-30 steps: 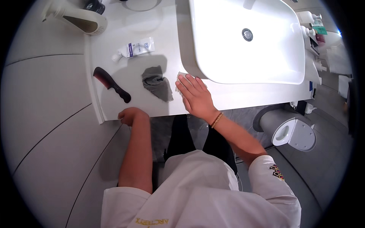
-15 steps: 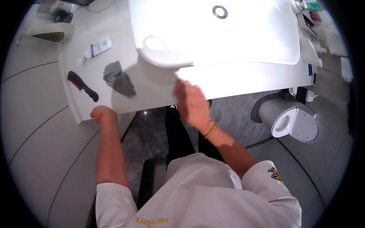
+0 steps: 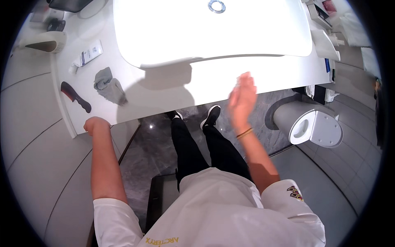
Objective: The person wipes the interior of a sink and the adjacent countertop with a cloth, moving toiletries aside, then rinses the cloth under the faucet before wiping the faucet and sink rim.
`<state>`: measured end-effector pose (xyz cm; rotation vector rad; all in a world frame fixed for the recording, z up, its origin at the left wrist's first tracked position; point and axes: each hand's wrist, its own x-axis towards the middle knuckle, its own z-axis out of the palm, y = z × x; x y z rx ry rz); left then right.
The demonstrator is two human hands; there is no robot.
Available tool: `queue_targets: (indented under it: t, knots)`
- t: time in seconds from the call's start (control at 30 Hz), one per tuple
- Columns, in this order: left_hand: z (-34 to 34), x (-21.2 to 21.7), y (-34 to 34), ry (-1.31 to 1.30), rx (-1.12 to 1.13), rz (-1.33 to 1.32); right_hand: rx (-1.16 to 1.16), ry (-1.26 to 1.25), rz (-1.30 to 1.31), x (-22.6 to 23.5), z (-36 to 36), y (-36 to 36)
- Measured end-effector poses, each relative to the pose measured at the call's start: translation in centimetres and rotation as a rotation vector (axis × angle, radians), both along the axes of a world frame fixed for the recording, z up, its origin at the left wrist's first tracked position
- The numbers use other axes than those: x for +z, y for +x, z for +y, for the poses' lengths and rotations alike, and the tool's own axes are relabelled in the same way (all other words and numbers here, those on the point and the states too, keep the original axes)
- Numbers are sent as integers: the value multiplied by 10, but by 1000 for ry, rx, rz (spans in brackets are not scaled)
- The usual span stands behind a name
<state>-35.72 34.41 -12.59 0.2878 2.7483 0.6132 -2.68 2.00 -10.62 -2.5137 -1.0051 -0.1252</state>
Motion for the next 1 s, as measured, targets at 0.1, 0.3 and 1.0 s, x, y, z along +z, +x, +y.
queue_targets:
  t: [0.1,0.3,1.0]
  knots:
    - [-10,17,22,27,-4,-27,229,-95,266,24,57,-64]
    - [-1,5,10,20,9,8,505,29,92,12,89,-109]
    - [10,-16,2,109,216,-18,-49,412,-45,87,40,114]
